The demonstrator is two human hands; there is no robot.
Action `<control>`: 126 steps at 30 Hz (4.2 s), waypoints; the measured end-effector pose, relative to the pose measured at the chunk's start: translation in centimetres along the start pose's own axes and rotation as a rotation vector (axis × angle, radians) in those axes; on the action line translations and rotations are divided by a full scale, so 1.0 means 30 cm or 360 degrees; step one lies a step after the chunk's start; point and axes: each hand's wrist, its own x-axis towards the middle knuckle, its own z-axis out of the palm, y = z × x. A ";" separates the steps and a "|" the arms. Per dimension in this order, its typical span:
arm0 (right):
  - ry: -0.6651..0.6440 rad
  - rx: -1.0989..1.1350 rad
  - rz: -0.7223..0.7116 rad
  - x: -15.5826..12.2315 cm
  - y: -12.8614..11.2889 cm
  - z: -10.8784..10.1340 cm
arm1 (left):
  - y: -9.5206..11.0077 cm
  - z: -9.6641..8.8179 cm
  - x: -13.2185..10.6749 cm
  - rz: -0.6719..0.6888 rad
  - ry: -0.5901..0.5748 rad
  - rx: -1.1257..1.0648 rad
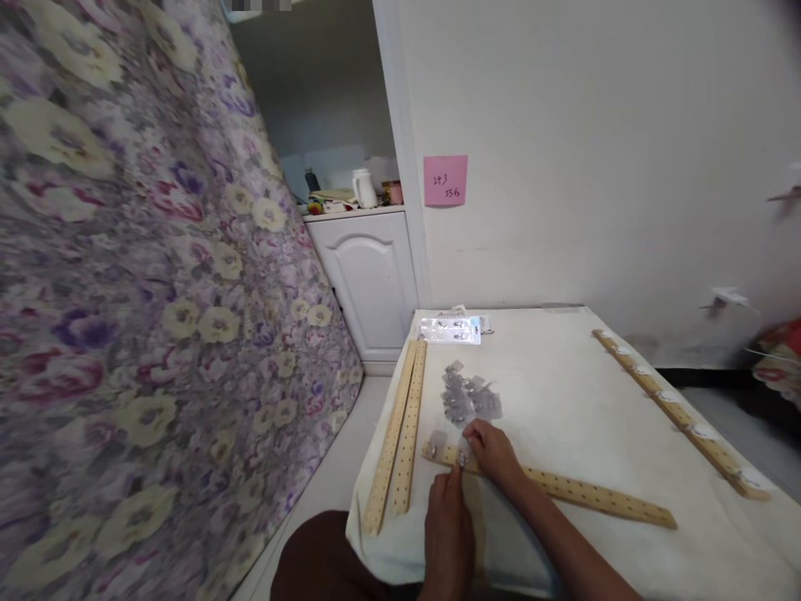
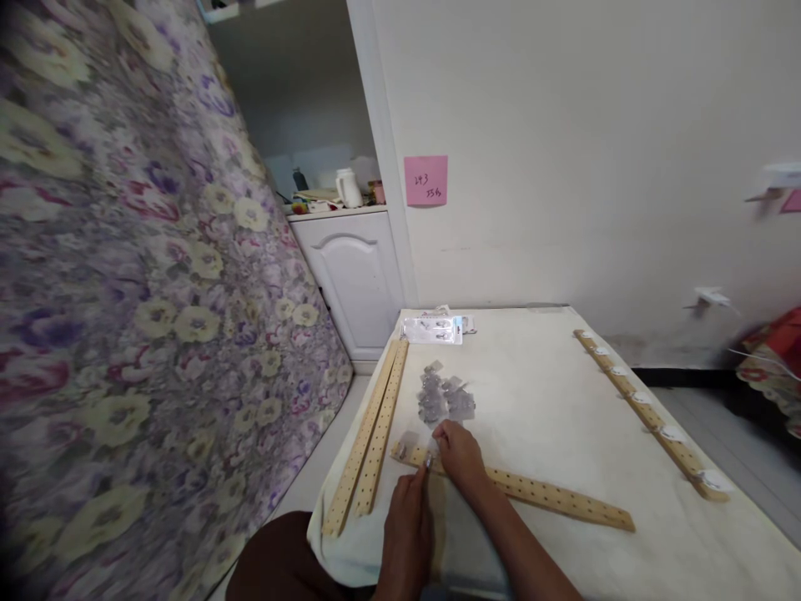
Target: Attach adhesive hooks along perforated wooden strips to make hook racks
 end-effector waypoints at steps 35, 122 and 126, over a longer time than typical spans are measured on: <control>0.0083 0.0052 -0.0053 -0.022 -0.014 0.003 | -0.001 0.013 -0.003 0.0007 -0.0034 0.0243; 0.0203 0.0209 -0.0231 -0.089 -0.026 -0.068 | -0.034 -0.020 0.043 0.0262 0.0109 0.0110; 0.0220 0.0037 -0.0162 -0.180 0.024 -0.154 | -0.032 -0.020 0.041 0.0251 0.0217 0.0017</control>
